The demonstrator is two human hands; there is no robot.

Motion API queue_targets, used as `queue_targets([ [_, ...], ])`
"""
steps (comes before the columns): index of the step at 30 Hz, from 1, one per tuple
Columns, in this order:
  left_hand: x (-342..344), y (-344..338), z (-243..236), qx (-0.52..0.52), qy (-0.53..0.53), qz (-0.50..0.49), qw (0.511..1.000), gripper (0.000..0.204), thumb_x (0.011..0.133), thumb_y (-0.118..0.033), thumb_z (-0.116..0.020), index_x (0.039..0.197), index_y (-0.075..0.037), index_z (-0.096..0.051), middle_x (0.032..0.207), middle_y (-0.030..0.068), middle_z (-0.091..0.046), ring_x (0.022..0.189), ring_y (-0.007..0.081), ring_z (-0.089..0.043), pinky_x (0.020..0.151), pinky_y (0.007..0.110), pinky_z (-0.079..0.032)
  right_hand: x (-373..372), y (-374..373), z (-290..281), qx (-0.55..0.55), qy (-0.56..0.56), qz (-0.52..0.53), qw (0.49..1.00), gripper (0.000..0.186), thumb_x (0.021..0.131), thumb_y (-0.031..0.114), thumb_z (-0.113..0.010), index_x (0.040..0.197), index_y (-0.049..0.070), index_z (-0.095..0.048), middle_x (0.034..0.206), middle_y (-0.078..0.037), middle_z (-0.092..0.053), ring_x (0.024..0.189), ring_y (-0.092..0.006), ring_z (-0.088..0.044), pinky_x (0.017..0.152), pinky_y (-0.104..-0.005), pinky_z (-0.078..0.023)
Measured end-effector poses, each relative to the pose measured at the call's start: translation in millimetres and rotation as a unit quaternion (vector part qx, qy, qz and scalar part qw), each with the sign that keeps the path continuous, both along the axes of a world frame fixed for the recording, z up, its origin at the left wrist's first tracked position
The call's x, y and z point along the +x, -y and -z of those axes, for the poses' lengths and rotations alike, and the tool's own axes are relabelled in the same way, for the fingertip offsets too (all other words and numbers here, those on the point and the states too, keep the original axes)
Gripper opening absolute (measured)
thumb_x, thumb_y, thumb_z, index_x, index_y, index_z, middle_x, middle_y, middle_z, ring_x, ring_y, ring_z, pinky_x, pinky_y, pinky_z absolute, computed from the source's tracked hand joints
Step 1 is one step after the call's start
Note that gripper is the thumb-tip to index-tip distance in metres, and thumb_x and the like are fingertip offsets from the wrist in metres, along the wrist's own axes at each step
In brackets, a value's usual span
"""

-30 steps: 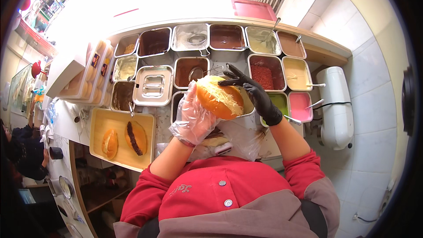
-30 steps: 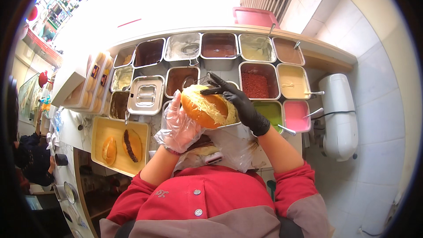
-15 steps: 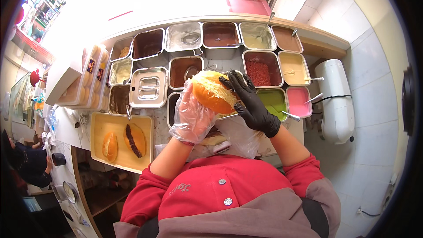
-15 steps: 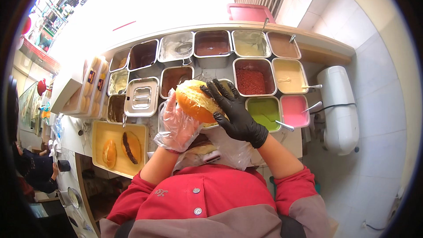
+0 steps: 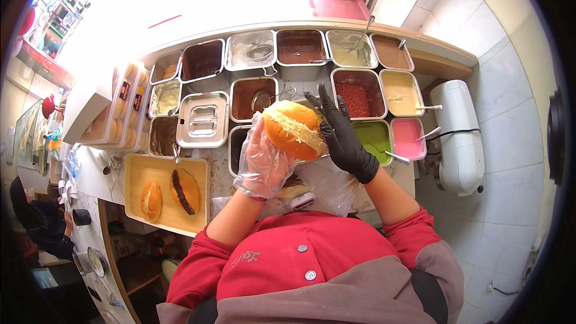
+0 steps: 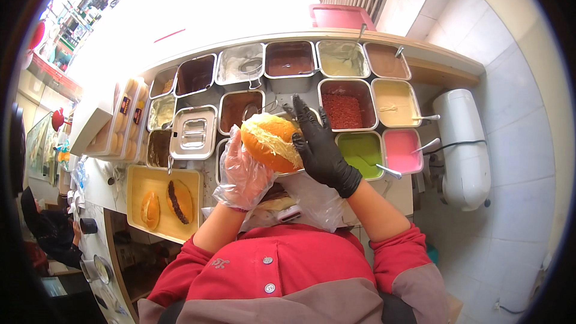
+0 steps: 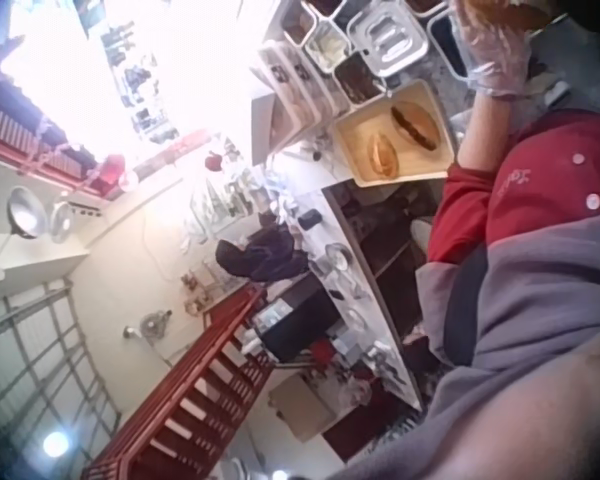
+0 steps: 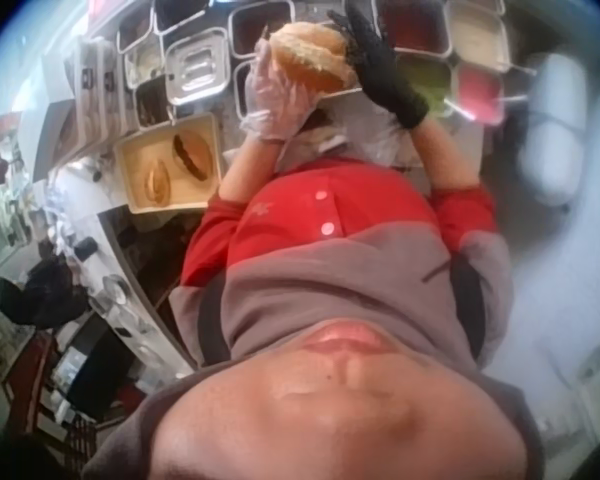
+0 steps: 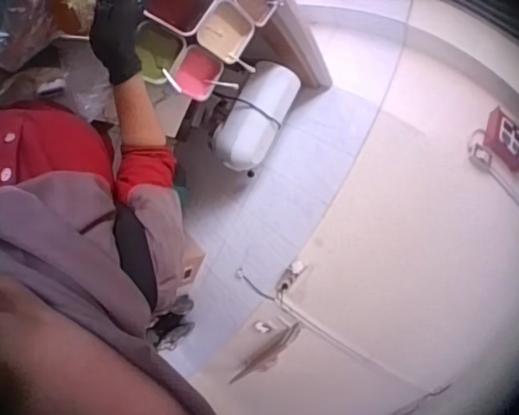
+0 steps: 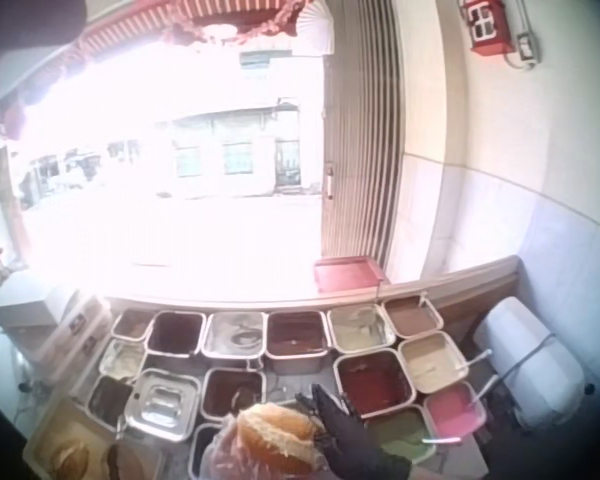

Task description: The person prepares two bread rolls by hand and using a spoon; they apply dark chocolate sprinkles to one roll and spread a white creamy filling followed by grated cheese onto the second roll before closing it.

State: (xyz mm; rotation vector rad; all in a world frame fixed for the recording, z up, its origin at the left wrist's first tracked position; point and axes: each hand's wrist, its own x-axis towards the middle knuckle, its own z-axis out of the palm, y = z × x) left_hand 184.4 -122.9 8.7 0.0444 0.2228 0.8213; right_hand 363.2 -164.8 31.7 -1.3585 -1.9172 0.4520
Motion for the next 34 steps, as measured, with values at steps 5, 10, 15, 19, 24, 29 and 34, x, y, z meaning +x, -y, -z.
queue_targets([
  [5, -0.5, 2.0, 0.7, 0.004, 0.003, 0.002, 1.0, 0.053, 0.094, -0.046, -0.045, 0.128, -0.006, -0.048, 0.125, 0.0131, -0.056, 0.117, 0.0278, -0.053, 0.102, 0.042, -0.04, -6.6, 1.1, -5.7, 0.008, -0.001, -0.021, 1.0, 0.059, 0.096, 0.031, -0.035, 0.145, 0.002, -0.021, 0.148, -0.02, -0.028, 0.138, -0.0368, -0.023, 0.113, -0.0498, -0.007],
  [10, -1.2, 4.0, 1.9, 0.004, -0.033, -0.011, 0.999, 0.056, 0.092, -0.049, -0.048, 0.128, -0.007, -0.048, 0.127, 0.0131, -0.054, 0.117, 0.0282, -0.052, 0.102, 0.044, -0.039, 1.4, -3.1, 4.2, -0.037, 0.015, 0.033, 0.999, 0.057, 0.095, 0.029, -0.035, 0.145, 0.003, -0.024, 0.149, -0.02, -0.026, 0.137, -0.0368, -0.026, 0.112, -0.0509, -0.006],
  [15, -4.2, 1.9, 0.4, -0.011, -0.005, -0.01, 1.0, 0.057, 0.091, -0.05, -0.049, 0.129, -0.008, -0.048, 0.127, 0.0115, -0.054, 0.118, 0.0283, -0.051, 0.102, 0.045, -0.039, -8.7, 9.3, -13.0, 0.009, 0.021, -0.022, 0.999, 0.058, 0.095, 0.026, -0.035, 0.145, 0.001, -0.021, 0.147, -0.018, -0.031, 0.138, -0.0361, -0.025, 0.112, -0.0518, -0.006],
  [19, -3.1, 2.2, -2.3, -0.008, 0.004, -0.014, 1.0, 0.056, 0.091, -0.051, -0.049, 0.129, -0.009, -0.048, 0.127, 0.0106, -0.055, 0.118, 0.0279, -0.051, 0.102, 0.045, -0.038, 1.2, 9.5, 1.8, 0.0, 0.071, 0.009, 0.997, 0.06, 0.094, 0.023, -0.036, 0.146, 0.0, -0.017, 0.146, -0.017, -0.034, 0.138, -0.0357, -0.025, 0.112, -0.0521, -0.004],
  [24, -7.1, 0.5, -3.3, -0.023, 0.0, -0.017, 1.0, 0.056, 0.09, -0.051, -0.049, 0.129, -0.01, -0.049, 0.127, 0.0108, -0.054, 0.118, 0.0279, -0.051, 0.103, 0.045, -0.037, 8.0, 12.6, -9.2, 0.02, 0.02, 0.048, 0.998, 0.061, 0.093, 0.021, -0.037, 0.147, 0.002, -0.017, 0.146, -0.015, -0.034, 0.138, -0.0353, -0.025, 0.112, -0.0513, -0.003],
  [29, -5.1, -1.4, -4.8, -0.002, 0.0, -0.019, 1.0, 0.056, 0.09, -0.051, -0.05, 0.129, -0.01, -0.049, 0.128, 0.0109, -0.054, 0.118, 0.028, -0.051, 0.102, 0.046, -0.038, -1.8, 15.5, -12.7, 0.024, 0.029, -0.016, 0.999, 0.06, 0.093, 0.02, -0.037, 0.147, 0.002, -0.017, 0.146, -0.015, -0.035, 0.138, -0.0349, -0.025, 0.112, -0.0515, -0.004],
  [34, -10.0, -2.4, 0.0, -0.012, 0.003, -0.02, 1.0, 0.059, 0.09, -0.052, -0.05, 0.131, -0.01, -0.046, 0.129, 0.0123, -0.053, 0.121, 0.0284, -0.049, 0.105, 0.048, -0.034, 6.0, 5.6, 5.0, -0.019, 0.091, 0.092, 0.991, 0.063, 0.094, 0.026, -0.04, 0.147, 0.004, -0.013, 0.15, -0.015, -0.026, 0.139, -0.0347, -0.024, 0.111, -0.0555, -0.002],
])
